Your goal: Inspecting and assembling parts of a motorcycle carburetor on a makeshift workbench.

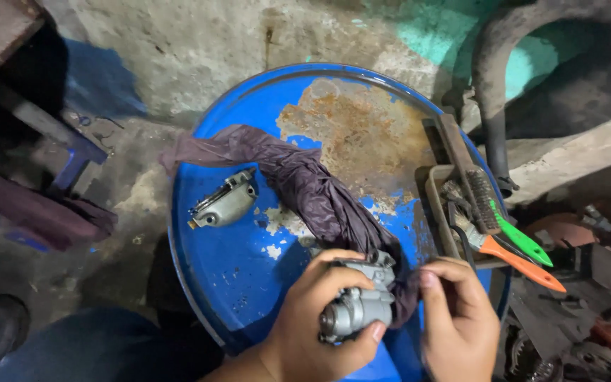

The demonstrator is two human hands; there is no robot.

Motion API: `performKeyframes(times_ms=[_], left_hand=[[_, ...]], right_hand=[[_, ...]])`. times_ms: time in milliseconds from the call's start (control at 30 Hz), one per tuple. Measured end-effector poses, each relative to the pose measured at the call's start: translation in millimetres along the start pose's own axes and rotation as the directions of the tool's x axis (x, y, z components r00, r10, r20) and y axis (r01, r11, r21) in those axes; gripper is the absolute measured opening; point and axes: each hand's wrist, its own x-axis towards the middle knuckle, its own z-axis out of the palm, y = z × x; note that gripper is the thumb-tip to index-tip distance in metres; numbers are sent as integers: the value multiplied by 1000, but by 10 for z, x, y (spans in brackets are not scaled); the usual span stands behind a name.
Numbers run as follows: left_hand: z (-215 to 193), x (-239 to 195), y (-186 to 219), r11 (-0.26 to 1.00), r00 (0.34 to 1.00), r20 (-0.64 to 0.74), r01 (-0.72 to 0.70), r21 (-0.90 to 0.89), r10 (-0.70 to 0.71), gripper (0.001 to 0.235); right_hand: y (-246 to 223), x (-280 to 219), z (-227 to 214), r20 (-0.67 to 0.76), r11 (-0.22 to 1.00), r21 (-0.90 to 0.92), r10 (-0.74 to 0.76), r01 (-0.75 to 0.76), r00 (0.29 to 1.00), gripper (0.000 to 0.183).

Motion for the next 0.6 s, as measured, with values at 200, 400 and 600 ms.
performKeyframes(times_ms=[200,400,600], left_hand=[[-11,-14,31,999,997,69,-21,-39,23,42],[-27,-24,71,999,998,55,14,-31,-13,42],[-43,-28,106,995,988,127,-85,-51,91,43]], right_hand=[[-186,-23,19,84,949,-162,-262,272,961,5],[65,-6,-62,143,997,-62,62,-54,988,4],[302,17,-58,33,973,151,173,-176,984,11]])
